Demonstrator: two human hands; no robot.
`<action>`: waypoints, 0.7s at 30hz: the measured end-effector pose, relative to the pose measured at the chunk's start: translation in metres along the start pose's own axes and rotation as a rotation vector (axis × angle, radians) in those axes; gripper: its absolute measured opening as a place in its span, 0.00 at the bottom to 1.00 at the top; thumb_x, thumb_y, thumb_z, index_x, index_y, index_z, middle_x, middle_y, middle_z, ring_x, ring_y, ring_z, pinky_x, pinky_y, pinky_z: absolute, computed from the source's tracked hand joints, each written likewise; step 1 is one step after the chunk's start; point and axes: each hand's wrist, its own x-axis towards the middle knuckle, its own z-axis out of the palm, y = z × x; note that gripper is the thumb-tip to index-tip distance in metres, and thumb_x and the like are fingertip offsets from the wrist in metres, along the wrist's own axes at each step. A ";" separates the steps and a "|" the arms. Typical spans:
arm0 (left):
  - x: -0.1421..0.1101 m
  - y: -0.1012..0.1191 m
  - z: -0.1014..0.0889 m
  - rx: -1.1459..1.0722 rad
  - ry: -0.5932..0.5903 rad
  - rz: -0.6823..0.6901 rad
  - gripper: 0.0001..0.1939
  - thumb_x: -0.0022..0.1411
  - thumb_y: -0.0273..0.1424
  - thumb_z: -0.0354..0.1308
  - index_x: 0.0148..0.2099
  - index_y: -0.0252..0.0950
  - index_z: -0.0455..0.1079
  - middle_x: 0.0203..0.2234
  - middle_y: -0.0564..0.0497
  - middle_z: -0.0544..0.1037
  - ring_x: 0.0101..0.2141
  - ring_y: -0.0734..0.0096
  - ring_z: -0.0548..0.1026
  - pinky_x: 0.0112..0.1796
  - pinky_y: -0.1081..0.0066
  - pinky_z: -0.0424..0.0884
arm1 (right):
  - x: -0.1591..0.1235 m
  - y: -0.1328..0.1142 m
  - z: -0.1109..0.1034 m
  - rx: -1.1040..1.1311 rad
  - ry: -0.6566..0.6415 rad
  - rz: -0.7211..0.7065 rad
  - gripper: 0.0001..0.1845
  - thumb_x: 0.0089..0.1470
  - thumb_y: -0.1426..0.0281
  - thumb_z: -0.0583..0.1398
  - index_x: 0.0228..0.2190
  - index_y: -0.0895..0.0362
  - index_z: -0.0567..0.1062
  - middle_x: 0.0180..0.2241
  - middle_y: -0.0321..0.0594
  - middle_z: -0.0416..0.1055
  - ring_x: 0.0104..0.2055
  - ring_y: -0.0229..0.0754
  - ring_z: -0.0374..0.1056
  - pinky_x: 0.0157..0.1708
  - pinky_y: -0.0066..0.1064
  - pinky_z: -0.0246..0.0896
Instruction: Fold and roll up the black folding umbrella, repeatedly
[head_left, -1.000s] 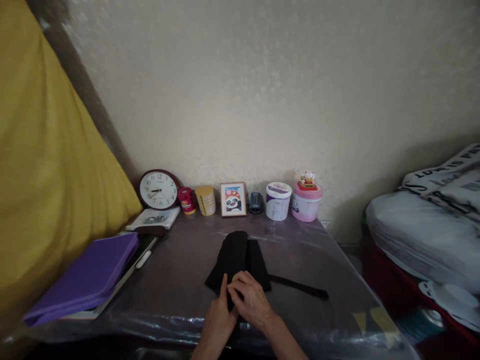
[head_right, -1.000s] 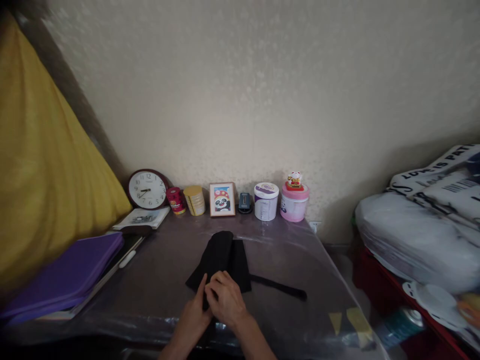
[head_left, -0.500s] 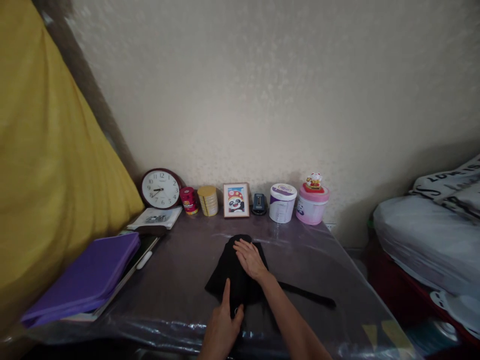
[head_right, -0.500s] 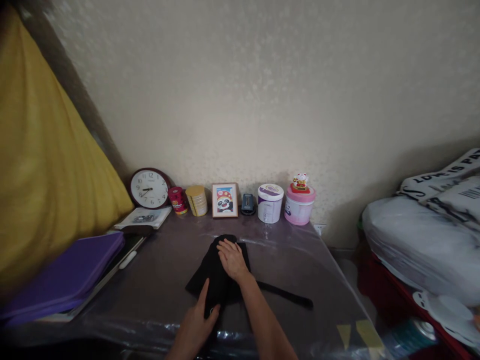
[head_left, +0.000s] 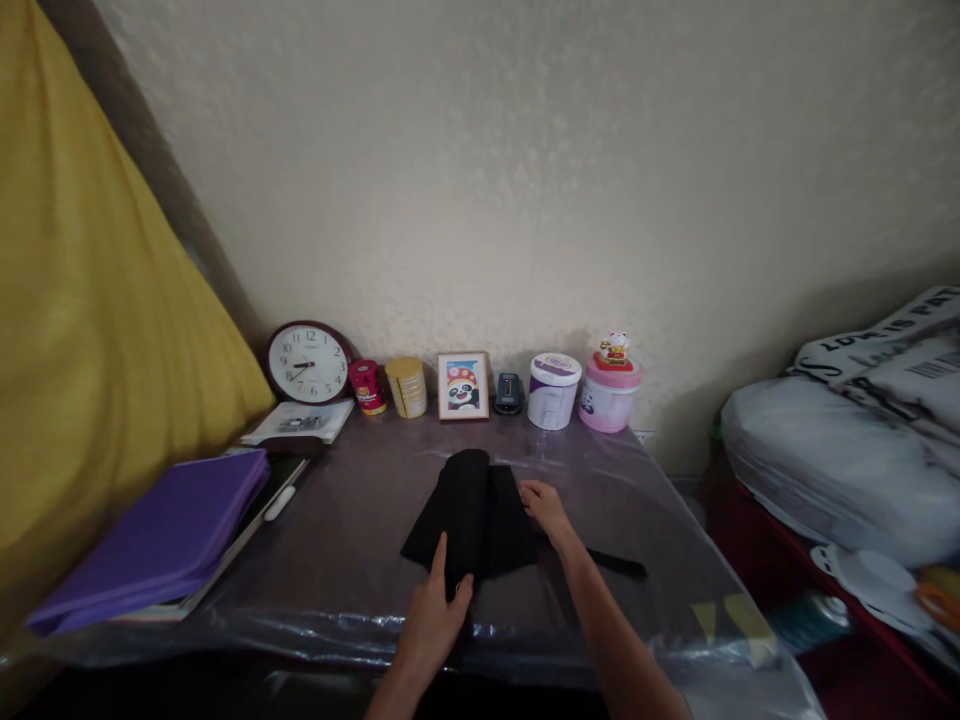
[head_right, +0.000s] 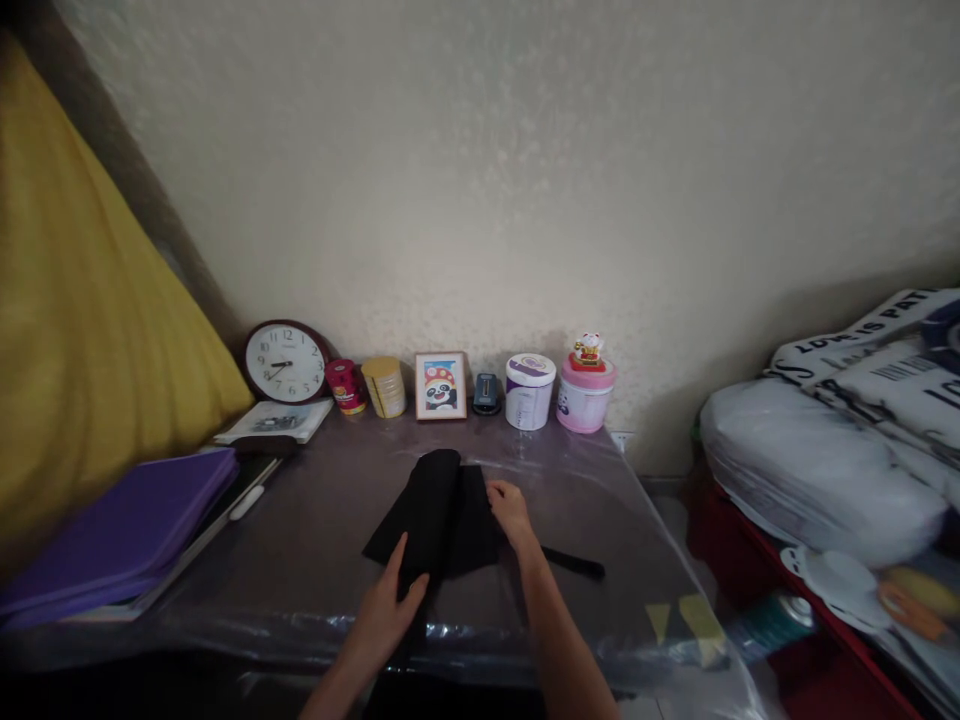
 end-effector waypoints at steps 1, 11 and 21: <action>-0.001 0.001 -0.001 -0.005 -0.004 -0.005 0.34 0.61 0.39 0.45 0.64 0.34 0.37 0.35 0.46 0.77 0.36 0.68 0.75 0.36 0.74 0.65 | -0.004 0.000 0.000 0.002 -0.010 -0.005 0.14 0.47 0.65 0.54 0.29 0.58 0.77 0.25 0.39 0.73 0.29 0.40 0.69 0.30 0.30 0.63; -0.002 0.001 -0.001 -0.060 -0.001 0.005 0.35 0.61 0.39 0.46 0.64 0.35 0.36 0.43 0.44 0.74 0.41 0.67 0.74 0.41 0.72 0.65 | -0.032 -0.015 0.011 -0.058 -0.065 -0.107 0.13 0.45 0.65 0.58 0.33 0.58 0.75 0.32 0.39 0.75 0.36 0.43 0.70 0.37 0.33 0.64; -0.002 0.001 0.001 -0.074 -0.001 0.018 0.34 0.62 0.39 0.45 0.64 0.33 0.37 0.40 0.45 0.76 0.37 0.67 0.75 0.39 0.72 0.66 | -0.065 -0.045 0.050 -0.126 0.038 -0.177 0.17 0.47 0.70 0.56 0.41 0.58 0.72 0.38 0.43 0.74 0.41 0.45 0.70 0.42 0.35 0.63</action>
